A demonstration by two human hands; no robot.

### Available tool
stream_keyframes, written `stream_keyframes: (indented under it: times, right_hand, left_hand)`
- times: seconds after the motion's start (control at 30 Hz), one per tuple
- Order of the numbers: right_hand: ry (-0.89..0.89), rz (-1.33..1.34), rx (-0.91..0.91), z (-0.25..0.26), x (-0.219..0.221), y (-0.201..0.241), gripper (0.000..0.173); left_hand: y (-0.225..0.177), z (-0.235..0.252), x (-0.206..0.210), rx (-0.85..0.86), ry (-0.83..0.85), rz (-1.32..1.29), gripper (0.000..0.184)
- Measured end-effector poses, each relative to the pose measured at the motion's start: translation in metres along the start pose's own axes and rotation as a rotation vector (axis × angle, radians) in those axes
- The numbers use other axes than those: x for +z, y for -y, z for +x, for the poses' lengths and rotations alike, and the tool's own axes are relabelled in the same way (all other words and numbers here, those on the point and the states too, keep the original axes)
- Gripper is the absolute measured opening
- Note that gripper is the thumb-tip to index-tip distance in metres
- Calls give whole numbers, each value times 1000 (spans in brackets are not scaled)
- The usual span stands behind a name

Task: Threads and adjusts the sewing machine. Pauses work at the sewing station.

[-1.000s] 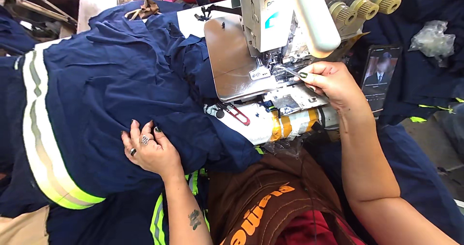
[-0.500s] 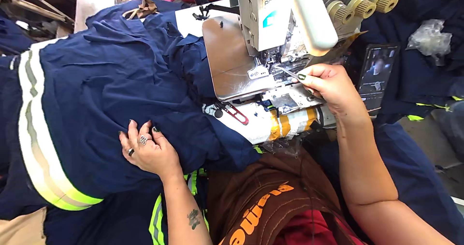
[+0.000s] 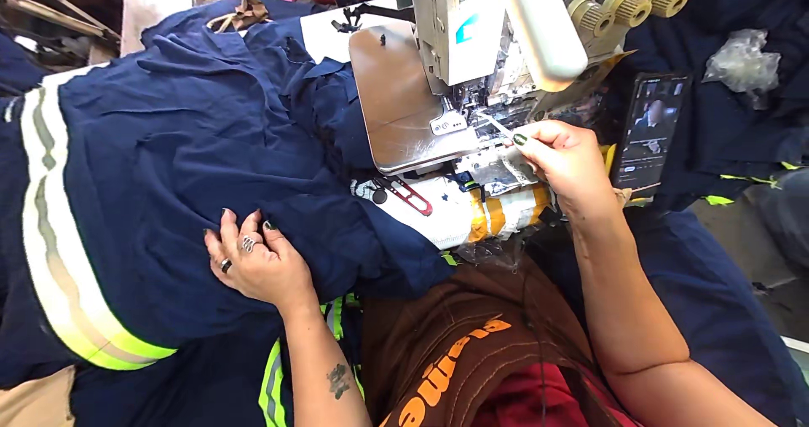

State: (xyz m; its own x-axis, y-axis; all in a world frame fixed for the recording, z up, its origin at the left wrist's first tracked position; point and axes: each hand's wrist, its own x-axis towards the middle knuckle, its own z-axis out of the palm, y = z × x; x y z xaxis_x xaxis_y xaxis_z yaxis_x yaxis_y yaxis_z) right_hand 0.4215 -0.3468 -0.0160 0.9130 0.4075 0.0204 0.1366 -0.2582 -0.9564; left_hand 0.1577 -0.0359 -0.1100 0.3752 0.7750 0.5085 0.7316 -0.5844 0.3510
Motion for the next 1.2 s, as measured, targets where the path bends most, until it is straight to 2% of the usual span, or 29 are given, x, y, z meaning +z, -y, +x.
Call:
stream_keyframes:
  times: [0.27, 0.37, 0.43, 0.5, 0.57, 0.63, 0.7, 0.8, 0.93, 1.2]
  right_hand:
    - [-44, -82, -29, -3, 4, -4, 9]
    - [-45, -129, -65, -12, 3, 1, 11]
    - [-57, -160, -110, -19, 2, 6, 14]
    - [-85, -176, -171, -27, 3, 10, 14]
    - [-86, -201, -219, -36, 6, 13, 14]
    - [-84, -207, -245, -43, 10, 15, 14]
    - [-77, -214, -230, -47, 15, 16, 15]
    - [-87, -224, -223, -48, 17, 15, 17]
    - [-112, -259, -245, -46, 17, 12, 17]
    - [-112, -279, -257, -43, 23, 12, 19]
  left_hand:
    - [0, 0, 0, -2, 8, 10, 37]
    - [-6, 0, -6, -16, 2, -70, 35]
    - [-27, 5, -19, 18, -43, -211, 34]
    - [-65, 11, -36, 154, -62, -364, 27]
    - [-112, 20, -51, 322, 78, -581, 23]
    - [-158, 28, -53, 394, 290, -809, 19]
    - [-192, 34, -41, 353, 466, -934, 16]
    - [-219, 42, -27, 267, 647, -912, 16]
    - [-231, 45, -24, 217, 738, -982, 16]
    - [-238, 44, -22, 153, 743, -1011, 6]
